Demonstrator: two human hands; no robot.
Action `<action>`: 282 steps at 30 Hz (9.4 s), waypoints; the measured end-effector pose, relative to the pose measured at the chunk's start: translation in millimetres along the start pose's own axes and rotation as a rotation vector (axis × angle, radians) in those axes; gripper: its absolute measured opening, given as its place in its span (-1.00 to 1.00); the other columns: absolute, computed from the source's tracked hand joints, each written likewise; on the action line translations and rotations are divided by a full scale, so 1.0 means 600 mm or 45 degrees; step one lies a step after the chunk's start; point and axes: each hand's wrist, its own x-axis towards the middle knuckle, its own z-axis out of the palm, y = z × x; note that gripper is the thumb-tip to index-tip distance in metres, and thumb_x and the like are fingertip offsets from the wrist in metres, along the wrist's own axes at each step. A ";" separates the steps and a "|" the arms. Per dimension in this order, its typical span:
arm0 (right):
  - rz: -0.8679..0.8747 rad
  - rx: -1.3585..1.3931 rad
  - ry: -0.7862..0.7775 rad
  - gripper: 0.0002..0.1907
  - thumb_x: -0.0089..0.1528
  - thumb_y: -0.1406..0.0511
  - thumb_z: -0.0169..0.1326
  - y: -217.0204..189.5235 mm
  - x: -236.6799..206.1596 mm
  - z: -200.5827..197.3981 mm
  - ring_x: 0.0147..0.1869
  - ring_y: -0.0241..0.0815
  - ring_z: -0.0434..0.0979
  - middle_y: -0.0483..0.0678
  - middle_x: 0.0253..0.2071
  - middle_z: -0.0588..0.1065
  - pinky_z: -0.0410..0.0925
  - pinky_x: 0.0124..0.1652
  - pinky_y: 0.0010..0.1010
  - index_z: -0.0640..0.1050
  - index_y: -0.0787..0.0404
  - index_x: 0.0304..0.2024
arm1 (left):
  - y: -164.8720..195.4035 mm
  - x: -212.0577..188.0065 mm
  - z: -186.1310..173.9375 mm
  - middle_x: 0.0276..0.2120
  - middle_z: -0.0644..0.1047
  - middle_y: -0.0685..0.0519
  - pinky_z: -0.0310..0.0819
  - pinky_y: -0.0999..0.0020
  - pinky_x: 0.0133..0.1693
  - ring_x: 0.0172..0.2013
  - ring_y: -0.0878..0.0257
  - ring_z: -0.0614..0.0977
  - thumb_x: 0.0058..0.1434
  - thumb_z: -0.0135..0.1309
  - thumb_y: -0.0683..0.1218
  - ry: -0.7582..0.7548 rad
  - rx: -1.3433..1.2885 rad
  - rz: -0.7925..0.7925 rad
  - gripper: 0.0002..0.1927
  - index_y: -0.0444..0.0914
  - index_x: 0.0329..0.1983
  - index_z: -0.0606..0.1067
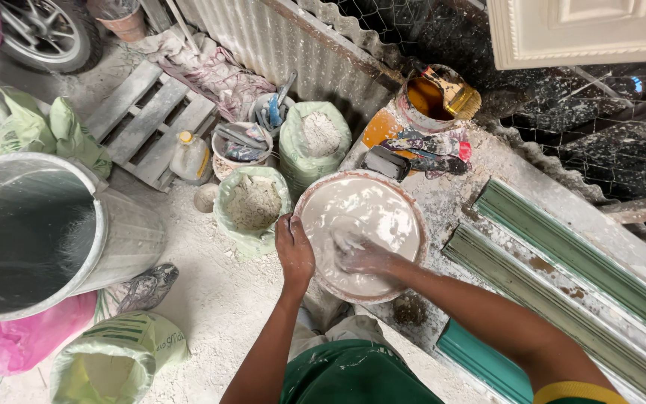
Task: The person scoops white powder from a bag into a bucket, mixes it with water by hand to form a paste, and then uses a trowel to apply the mixture onto long green metal profiles laid on a workbench.
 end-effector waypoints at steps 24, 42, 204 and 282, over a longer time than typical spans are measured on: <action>-0.498 -0.990 -0.045 -0.42 0.40 -0.11 -0.36 -0.031 0.075 0.027 0.59 0.04 -0.11 -0.06 0.49 0.15 -0.18 0.50 -0.18 0.20 -0.19 0.43 | -0.004 0.000 -0.004 -0.24 0.53 -0.35 0.39 0.02 -0.10 -0.24 -0.15 0.54 0.49 -0.24 0.01 0.034 0.053 0.048 -0.58 -0.48 -0.04 0.43; -0.193 -0.695 -0.298 -0.45 0.45 -0.02 -0.38 -0.015 0.037 0.007 0.59 -0.06 -0.04 -0.11 0.54 0.05 -0.12 0.50 -0.22 0.20 -0.01 0.41 | 0.000 0.000 0.000 -0.21 0.53 -0.35 0.38 0.00 -0.05 -0.20 -0.14 0.54 0.48 -0.24 0.03 0.044 0.014 -0.036 -0.56 -0.47 -0.03 0.43; 0.212 -0.594 -0.397 -0.27 0.13 0.02 0.22 0.043 0.078 -0.079 0.31 0.15 0.48 0.15 0.25 0.41 0.40 0.24 0.10 0.37 0.15 0.27 | 0.016 -0.004 -0.014 -0.13 0.49 -0.32 0.36 -0.04 0.00 -0.11 -0.24 0.53 0.45 -0.23 0.00 -0.027 0.018 -0.076 -0.63 -0.41 -0.02 0.43; 0.187 -0.601 -0.230 -0.59 0.33 -0.01 -0.05 0.015 0.069 -0.026 0.01 0.03 0.50 0.05 -0.03 0.48 0.47 0.06 -0.01 0.51 0.07 0.06 | 0.005 0.007 -0.009 -0.04 0.48 -0.31 0.35 -0.05 0.04 -0.04 -0.20 0.53 0.45 -0.27 0.04 -0.138 0.081 -0.097 -0.57 -0.40 0.06 0.41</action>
